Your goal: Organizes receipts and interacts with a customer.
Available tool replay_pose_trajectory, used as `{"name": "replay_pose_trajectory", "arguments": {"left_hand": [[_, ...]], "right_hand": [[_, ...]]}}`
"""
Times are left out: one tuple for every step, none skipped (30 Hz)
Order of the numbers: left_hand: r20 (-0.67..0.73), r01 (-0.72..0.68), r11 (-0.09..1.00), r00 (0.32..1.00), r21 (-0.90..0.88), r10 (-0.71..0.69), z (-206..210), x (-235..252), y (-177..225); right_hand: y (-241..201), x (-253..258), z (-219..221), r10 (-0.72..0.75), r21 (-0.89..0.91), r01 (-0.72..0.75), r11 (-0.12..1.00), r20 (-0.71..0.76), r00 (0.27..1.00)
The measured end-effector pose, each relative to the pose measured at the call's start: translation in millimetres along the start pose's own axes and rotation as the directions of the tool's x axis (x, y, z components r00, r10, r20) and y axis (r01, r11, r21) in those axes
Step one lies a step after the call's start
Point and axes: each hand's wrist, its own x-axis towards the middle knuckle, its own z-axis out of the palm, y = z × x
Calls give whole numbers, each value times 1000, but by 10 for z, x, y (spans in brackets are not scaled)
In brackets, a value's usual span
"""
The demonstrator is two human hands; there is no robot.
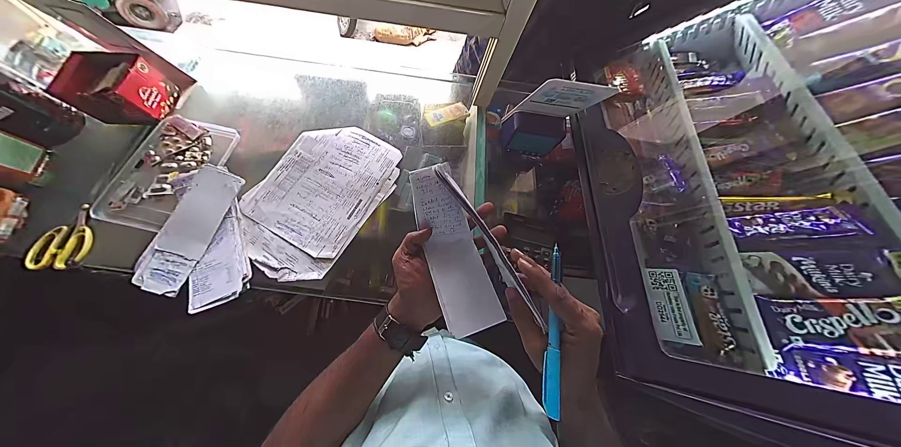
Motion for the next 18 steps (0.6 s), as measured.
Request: {"name": "replay_pose_trajectory", "arguments": {"left_hand": [[-4, 0, 1000, 1000, 8, 0, 7, -5, -1], [-7, -1, 1000, 1000, 4, 1, 7, -8, -3], [-19, -9, 1000, 1000, -3, 9, 5, -12, -7], [-40, -21, 1000, 999, -4, 21, 5, -17, -9], [-40, -21, 1000, 999, -8, 20, 3, -16, -9], [-24, -12, 1000, 1000, -11, 11, 2, -14, -6], [-17, -7, 1000, 1000, -1, 7, -10, -16, -3], [-37, -11, 1000, 999, 3, 11, -21, -24, -3], [-71, -21, 1000, 997, -2, 21, -16, -40, -3], [-128, -41, 999, 991, -5, 40, 17, -56, -5], [-152, -59, 998, 987, -11, 57, 46, -68, -3], [-180, -79, 997, 981, -12, 75, 88, -73, -4], [-172, -80, 997, 982, -16, 76, 101, -75, 3], [-161, -74, 997, 984, -19, 70, 108, -76, 11], [-154, -65, 998, 986, -13, 63, 118, -73, 21], [-146, -57, 998, 988, -4, 56, 127, -69, 33], [-137, -49, 999, 989, 7, 50, 136, -66, 42], [-132, -38, 999, 991, 19, 40, 149, -63, 53]], "right_hand": [[0, -5, 7, -2, -1, 2, 1000, 5, 1000], [-1, -7, 11, -8, 5, 8, 1000, 9, 1000], [-4, -3, 11, -14, 13, 14, 1000, 13, 1000], [-12, 2, 15, -16, 24, 16, 1000, 6, 1000], [-25, 8, 20, -13, 30, 13, 999, -8, 1000], [-45, 10, 21, -4, 23, 5, 1000, -22, 1000], [-69, 13, 20, 6, 12, -5, 1000, -40, 999], [-93, 20, 13, 10, 0, -10, 1000, -55, 998], [-113, 26, 2, 9, -10, -10, 1000, -70, 997], [-128, 32, -11, 9, -26, -11, 1000, -85, 996], [-143, 38, -26, 7, -47, -12, 999, -92, 996], [-152, 42, -40, 4, -65, -11, 998, -102, 995], [-155, 48, -51, -2, -70, -6, 998, -112, 994], [-162, 53, -62, -4, -69, -4, 998, -118, 993], [-167, 57, -72, -7, -66, -1, 998, -122, 993], [-172, 60, -79, -11, -64, 3, 998, -129, 992], [-174, 59, -88, -17, -67, 8, 998, -134, 991], [-174, 56, -94, -21, -78, 10, 997, -144, 989]]}}
